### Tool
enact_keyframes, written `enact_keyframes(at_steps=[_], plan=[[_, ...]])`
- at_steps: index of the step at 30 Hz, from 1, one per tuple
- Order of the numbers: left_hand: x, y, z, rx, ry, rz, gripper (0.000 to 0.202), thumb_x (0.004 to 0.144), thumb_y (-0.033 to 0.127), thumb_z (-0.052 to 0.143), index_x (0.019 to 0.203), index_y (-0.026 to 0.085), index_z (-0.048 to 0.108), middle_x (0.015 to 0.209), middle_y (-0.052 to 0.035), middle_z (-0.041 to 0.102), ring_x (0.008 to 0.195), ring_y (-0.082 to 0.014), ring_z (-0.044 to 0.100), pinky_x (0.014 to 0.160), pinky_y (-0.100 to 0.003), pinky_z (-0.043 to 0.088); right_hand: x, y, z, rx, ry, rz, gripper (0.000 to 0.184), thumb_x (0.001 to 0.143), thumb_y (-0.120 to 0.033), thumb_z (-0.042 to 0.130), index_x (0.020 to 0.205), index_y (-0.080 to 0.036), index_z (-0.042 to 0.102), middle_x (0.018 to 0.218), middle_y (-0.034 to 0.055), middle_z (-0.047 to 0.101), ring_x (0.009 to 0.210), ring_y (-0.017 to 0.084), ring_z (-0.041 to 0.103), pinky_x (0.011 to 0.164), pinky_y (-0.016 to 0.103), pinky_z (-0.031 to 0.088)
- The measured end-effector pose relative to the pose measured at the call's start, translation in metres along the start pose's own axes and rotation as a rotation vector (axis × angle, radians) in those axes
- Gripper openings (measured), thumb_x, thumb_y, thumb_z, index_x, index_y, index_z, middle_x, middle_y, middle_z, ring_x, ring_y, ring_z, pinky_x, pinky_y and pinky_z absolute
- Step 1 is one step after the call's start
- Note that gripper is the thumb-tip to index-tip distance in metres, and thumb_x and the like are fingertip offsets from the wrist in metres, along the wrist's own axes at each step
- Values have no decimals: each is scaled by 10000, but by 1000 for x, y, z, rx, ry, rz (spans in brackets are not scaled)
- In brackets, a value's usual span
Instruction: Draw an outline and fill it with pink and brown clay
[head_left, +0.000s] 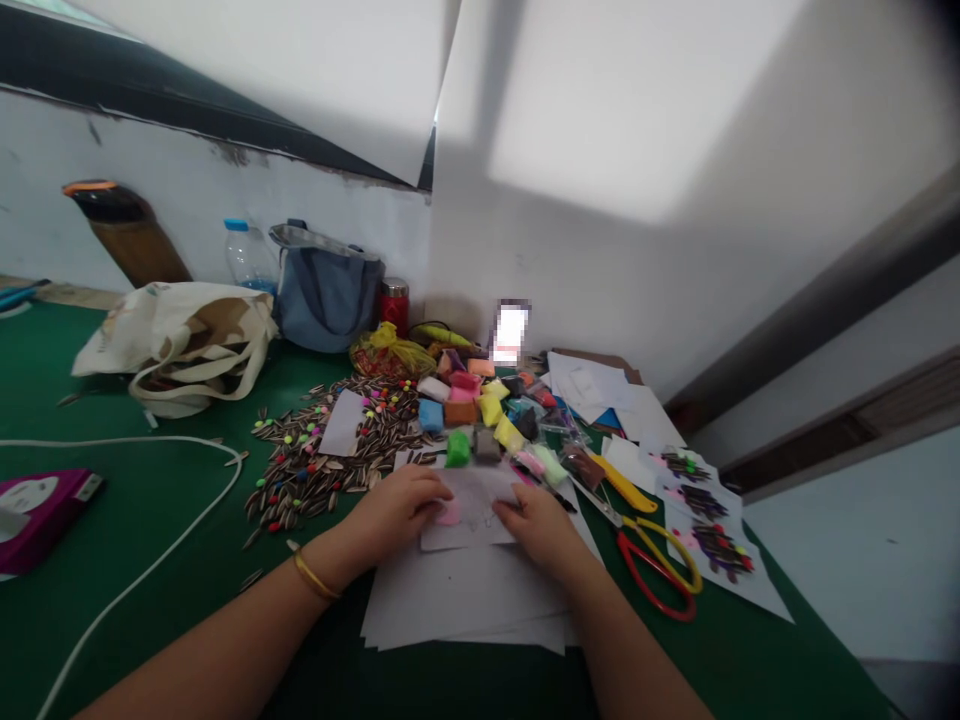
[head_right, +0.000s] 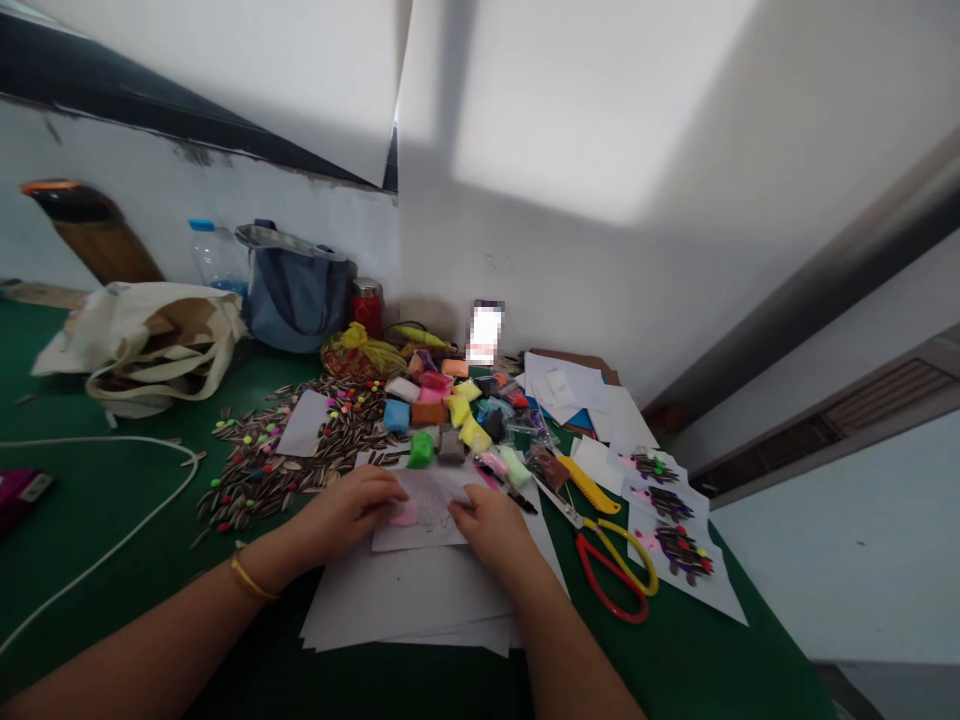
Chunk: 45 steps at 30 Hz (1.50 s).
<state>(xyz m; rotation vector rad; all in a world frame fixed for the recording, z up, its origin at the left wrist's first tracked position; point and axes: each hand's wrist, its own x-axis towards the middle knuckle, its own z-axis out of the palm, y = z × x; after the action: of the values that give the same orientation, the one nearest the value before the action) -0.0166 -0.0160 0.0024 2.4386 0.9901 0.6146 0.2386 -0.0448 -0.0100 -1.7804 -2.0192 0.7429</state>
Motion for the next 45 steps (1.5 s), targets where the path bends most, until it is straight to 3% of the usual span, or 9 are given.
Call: enact_keyframes(at_steps=[5,12,17,20,23,30,38,41,45], plan=[[1,5,-2,65,-105,32,210,868,277,615,1056,245,704,1032,-60,659,987,-214,576,892,-349,447,-1,-8,4,-318,39,-7,191,871,-387,595,892,-199,617,795,33,663,708,167,563,571,253,252],[0,6,-7,94,-163,1,310,754,276,731,1062,276,689,1090,-41,629,1017,-227,571,901,-344,445,-7,-5,-13,-243,189,-30,283,947,-359,492,1146,-200,614,1009,65,692,904,197,618,729,264,380],[-2,5,-6,117,-154,24,442,730,285,744,1161,284,645,1271,-41,604,1150,-253,538,994,-376,409,-7,6,-34,-392,248,78,246,959,-289,457,1025,-232,687,1003,46,692,914,198,626,729,270,392],[-3,4,-6,135,-151,11,588,714,324,755,1272,288,575,1297,-34,613,1198,-262,515,1024,-389,393,0,7,-28,-502,171,31,208,936,-252,496,963,-227,700,993,48,692,929,197,623,745,263,396],[-4,3,-6,167,-146,-27,683,682,384,777,1315,270,545,1312,-49,610,1255,-280,480,1050,-400,374,8,4,-17,-591,208,4,218,944,-216,476,1004,-200,684,1043,78,681,983,194,608,805,256,401],[-6,4,-8,189,-150,-13,663,677,423,776,1283,272,555,1294,-56,620,1225,-282,517,1045,-413,355,10,-8,-12,-728,173,110,209,910,-110,466,977,-117,663,964,155,681,883,212,644,740,270,429],[-8,1,-14,181,-150,18,583,627,416,816,1165,292,630,1216,-40,655,1123,-285,559,976,-408,376,-6,-9,-35,-696,93,223,190,831,-129,528,937,-162,683,939,146,700,840,245,671,652,285,404],[-9,3,-13,186,-153,34,502,651,414,801,1122,313,656,1232,-24,637,1123,-283,548,959,-406,375,-16,-10,-53,-636,158,277,146,848,-231,529,860,-189,668,824,116,700,770,255,665,613,296,387],[-10,5,-11,203,-158,32,464,676,434,783,1109,319,662,1230,-23,620,1106,-286,537,938,-407,380,-20,-20,-57,-200,185,130,122,852,-260,508,906,-210,606,733,37,686,669,193,648,598,273,414]])
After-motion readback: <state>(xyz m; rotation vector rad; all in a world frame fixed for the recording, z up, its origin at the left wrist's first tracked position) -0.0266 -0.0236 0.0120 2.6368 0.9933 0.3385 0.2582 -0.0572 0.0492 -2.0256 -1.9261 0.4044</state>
